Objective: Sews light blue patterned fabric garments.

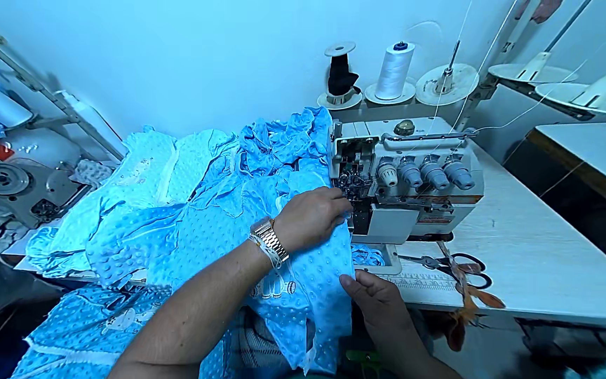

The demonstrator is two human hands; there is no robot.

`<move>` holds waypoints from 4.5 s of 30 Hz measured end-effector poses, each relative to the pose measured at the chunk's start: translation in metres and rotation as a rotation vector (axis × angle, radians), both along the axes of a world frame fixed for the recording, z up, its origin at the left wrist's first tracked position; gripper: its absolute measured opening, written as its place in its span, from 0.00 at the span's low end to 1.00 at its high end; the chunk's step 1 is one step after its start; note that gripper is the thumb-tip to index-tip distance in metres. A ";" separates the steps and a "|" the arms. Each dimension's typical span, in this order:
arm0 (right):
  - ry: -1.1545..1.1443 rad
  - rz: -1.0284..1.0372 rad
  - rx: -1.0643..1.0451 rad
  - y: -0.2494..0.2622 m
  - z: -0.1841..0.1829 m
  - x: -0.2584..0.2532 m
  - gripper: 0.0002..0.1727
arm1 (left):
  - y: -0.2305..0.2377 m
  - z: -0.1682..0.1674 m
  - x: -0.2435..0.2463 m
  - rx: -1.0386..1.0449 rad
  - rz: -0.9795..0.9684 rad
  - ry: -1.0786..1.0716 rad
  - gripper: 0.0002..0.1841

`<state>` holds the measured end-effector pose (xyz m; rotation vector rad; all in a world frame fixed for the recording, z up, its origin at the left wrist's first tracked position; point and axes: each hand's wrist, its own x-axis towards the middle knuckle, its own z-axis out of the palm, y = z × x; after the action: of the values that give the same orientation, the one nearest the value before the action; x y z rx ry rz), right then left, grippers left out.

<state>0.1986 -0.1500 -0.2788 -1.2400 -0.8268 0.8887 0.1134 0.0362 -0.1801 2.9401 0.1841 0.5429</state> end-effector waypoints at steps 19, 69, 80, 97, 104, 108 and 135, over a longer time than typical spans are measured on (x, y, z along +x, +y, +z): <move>-0.055 0.035 0.049 -0.001 -0.007 0.004 0.11 | 0.021 -0.010 -0.002 0.106 -0.175 -0.125 0.07; -0.179 -0.029 0.008 -0.007 -0.017 -0.029 0.18 | -0.127 -0.046 -0.062 -0.641 0.485 0.570 0.27; -0.165 -0.207 0.102 -0.016 -0.003 -0.029 0.30 | -0.125 -0.059 -0.076 -0.549 0.755 0.227 0.10; -0.792 0.381 0.300 -0.042 -0.010 -0.050 0.12 | -0.088 -0.040 -0.207 -0.555 0.724 0.415 0.08; -0.939 0.586 0.569 -0.028 0.005 -0.051 0.17 | -0.087 -0.022 -0.241 -0.899 0.636 -0.083 0.10; -1.195 0.442 0.801 -0.009 0.028 -0.065 0.22 | -0.105 0.002 -0.254 -1.150 0.571 -0.525 0.09; -0.802 0.441 0.646 0.017 0.119 -0.116 0.15 | -0.159 0.009 -0.227 -0.730 0.311 -0.892 0.08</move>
<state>0.0830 -0.1332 -0.1597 -0.8155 -1.9086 0.3578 -0.1140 -0.1232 -0.1709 1.7733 0.5719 1.3948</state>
